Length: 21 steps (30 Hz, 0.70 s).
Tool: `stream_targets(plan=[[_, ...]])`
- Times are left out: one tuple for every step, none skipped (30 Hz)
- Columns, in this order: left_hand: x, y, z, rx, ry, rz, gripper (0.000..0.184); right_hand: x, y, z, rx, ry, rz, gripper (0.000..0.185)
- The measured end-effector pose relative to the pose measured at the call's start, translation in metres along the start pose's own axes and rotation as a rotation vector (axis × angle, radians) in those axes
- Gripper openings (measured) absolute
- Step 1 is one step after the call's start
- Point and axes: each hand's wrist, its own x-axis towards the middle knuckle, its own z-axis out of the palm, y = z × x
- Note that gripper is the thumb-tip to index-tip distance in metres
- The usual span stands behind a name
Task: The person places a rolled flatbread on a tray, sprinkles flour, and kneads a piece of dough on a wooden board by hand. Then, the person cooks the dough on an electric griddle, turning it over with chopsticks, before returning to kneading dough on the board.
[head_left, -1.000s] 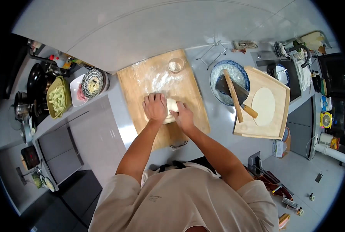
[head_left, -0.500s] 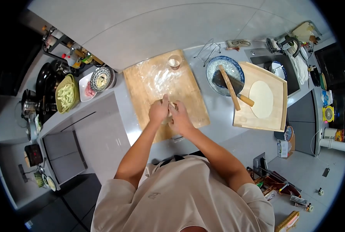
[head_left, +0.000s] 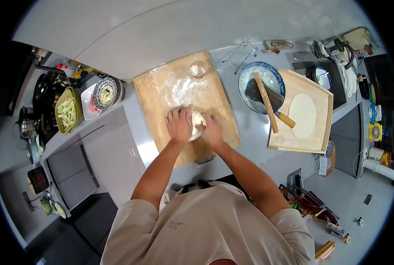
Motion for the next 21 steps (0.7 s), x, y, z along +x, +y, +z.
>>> stream_targets(plan=[[0.012, -0.002, 0.001, 0.002, -0.057, -0.041, 0.031, 0.010, 0.000, 0.004, -0.017, 0.018, -0.005, 0.049], [0.022, -0.003, 0.001, 0.006, -0.115, -0.082, 0.033, 0.021, -0.001, 0.006, -0.050, 0.016, -0.016, 0.048], [0.030, -0.003, 0.000, 0.010, -0.169, -0.121, 0.034, 0.032, -0.001, 0.007, -0.083, 0.017, -0.030, 0.047], [0.035, -0.002, 0.001, 0.011, -0.195, -0.154, 0.036, 0.040, -0.002, 0.006, -0.093, 0.008, -0.056, 0.044], [0.040, -0.002, -0.001, 0.013, -0.216, -0.188, 0.037, 0.043, -0.005, 0.004, -0.115, -0.021, -0.047, 0.046], [0.045, -0.002, -0.001, 0.013, -0.233, -0.218, 0.039, 0.047, -0.006, 0.003, -0.137, -0.045, -0.039, 0.048], [0.045, -0.015, 0.008, -0.190, -0.327, -0.293, 0.039, 0.047, -0.009, 0.000, -0.160, -0.068, -0.030, 0.051], [0.043, -0.037, 0.024, -0.395, -0.424, -0.362, 0.040, 0.037, -0.013, -0.004, -0.176, -0.051, -0.025, 0.055], [0.044, -0.048, 0.031, -0.603, -0.521, -0.430, 0.041, 0.024, -0.018, -0.009, -0.123, -0.047, -0.031, 0.056], [0.038, -0.038, 0.013, -0.997, -0.537, -0.762, 0.048, 0.007, -0.023, -0.013, -0.072, -0.049, -0.038, 0.056], [0.029, -0.028, -0.005, -0.947, -0.553, -0.776, 0.050, -0.013, -0.027, -0.018, -0.021, -0.055, -0.040, 0.058], [0.022, -0.018, -0.021, -0.896, -0.568, -0.790, 0.052, -0.030, -0.029, -0.022, -0.007, -0.082, -0.092, 0.062], [0.014, -0.008, -0.037, -0.844, -0.585, -0.804, 0.054, -0.048, -0.030, -0.026, 0.008, -0.110, -0.142, 0.066], [0.007, 0.011, -0.058, -0.566, -0.613, -0.650, 0.057, -0.060, -0.030, -0.030, 0.023, -0.140, -0.194, 0.070], [-0.010, 0.037, -0.075, -0.348, -0.518, -0.512, 0.053, -0.066, -0.025, -0.031, 0.094, -0.129, -0.214, 0.073], [-0.028, 0.031, -0.065, -0.299, -0.404, -0.370, 0.048, -0.072, -0.018, -0.032, 0.166, -0.117, -0.228, 0.076], [-0.046, 0.024, -0.050, -0.249, -0.291, -0.226, 0.044, -0.077, -0.011, -0.034, 0.237, -0.103, -0.239, 0.080], [-0.060, 0.021, -0.045, -0.250, -0.204, -0.122, 0.041, -0.083, -0.010, -0.040, 0.310, -0.137, -0.111, 0.088], [-0.074, 0.020, -0.043, -0.252, -0.117, -0.019, 0.040, -0.087, -0.006, -0.042, 0.227, -0.158, -0.134, 0.090], [-0.085, 0.019, -0.040, -0.251, -0.029, 0.082, 0.039, -0.090, -0.002, -0.044, 0.145, -0.179, -0.158, 0.091], [-0.096, 0.016, -0.036, -0.232, 0.002, 0.132, 0.038, -0.092, 0.001, -0.044, 0.065, -0.203, -0.183, 0.093]])
